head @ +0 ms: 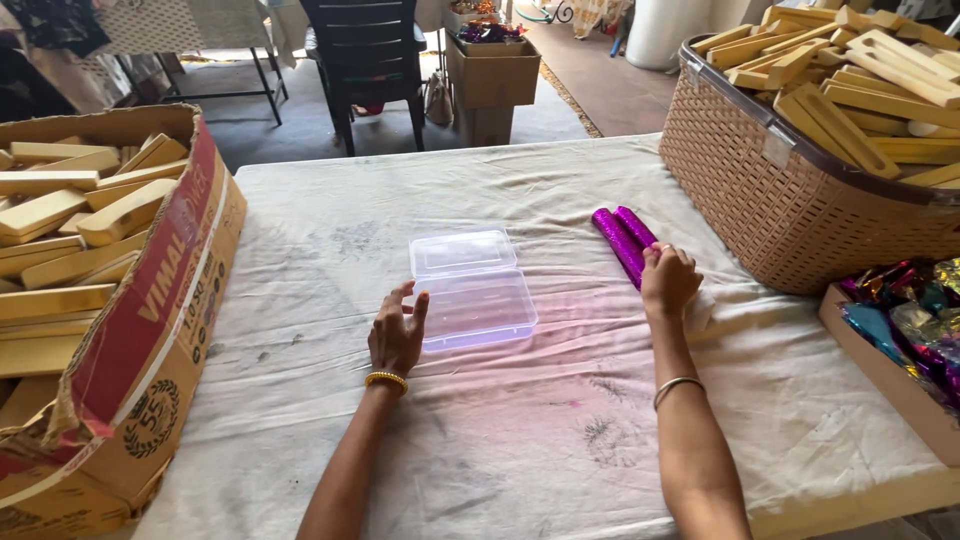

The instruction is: Wrapping small wooden blocks in decorative purple foil and placing them into a plastic container.

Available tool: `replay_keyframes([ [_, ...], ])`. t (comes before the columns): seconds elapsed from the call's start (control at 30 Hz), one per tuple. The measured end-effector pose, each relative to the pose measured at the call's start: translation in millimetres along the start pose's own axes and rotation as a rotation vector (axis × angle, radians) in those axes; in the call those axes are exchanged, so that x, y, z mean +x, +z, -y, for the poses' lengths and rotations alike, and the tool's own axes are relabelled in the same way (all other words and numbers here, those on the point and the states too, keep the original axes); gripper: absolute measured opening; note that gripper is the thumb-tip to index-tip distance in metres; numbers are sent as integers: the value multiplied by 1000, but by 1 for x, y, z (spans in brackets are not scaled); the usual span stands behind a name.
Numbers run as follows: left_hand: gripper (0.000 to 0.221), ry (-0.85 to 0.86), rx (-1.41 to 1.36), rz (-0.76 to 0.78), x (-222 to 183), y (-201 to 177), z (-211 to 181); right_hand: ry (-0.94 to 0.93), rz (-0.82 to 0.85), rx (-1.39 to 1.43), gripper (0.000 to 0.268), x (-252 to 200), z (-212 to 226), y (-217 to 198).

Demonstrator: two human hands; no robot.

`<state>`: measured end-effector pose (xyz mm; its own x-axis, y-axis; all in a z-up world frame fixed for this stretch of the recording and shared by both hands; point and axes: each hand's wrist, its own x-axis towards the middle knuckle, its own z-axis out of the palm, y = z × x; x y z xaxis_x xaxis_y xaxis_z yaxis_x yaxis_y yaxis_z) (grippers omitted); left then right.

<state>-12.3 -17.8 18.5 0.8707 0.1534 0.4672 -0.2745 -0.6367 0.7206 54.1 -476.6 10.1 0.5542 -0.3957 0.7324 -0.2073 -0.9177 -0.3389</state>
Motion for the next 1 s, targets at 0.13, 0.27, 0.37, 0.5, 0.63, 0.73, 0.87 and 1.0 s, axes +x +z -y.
replay_keyframes([
  [0.13,58,20,14,12,0,4,6,80,177,-18,28,6,2,-11],
  [0.27,58,27,27,3,0,5,9,90,261,-106,40,12,11,-11],
  [0.37,50,51,82,-44,-4,-1,-4,138,377,-106,43,16,12,-11],
  [0.5,39,138,170,-152,-4,2,0,161,509,-112,46,23,14,-6],
  [0.63,39,157,219,-173,-6,1,0,41,380,-161,46,16,30,-18],
  [0.73,36,234,293,-266,-8,-4,-7,-27,368,-150,49,14,29,-11],
  [0.87,50,-18,278,-55,-7,-10,-15,-76,327,-53,46,9,32,-5],
  [1.0,50,-10,82,19,-2,-5,5,79,403,256,42,29,44,-29],
])
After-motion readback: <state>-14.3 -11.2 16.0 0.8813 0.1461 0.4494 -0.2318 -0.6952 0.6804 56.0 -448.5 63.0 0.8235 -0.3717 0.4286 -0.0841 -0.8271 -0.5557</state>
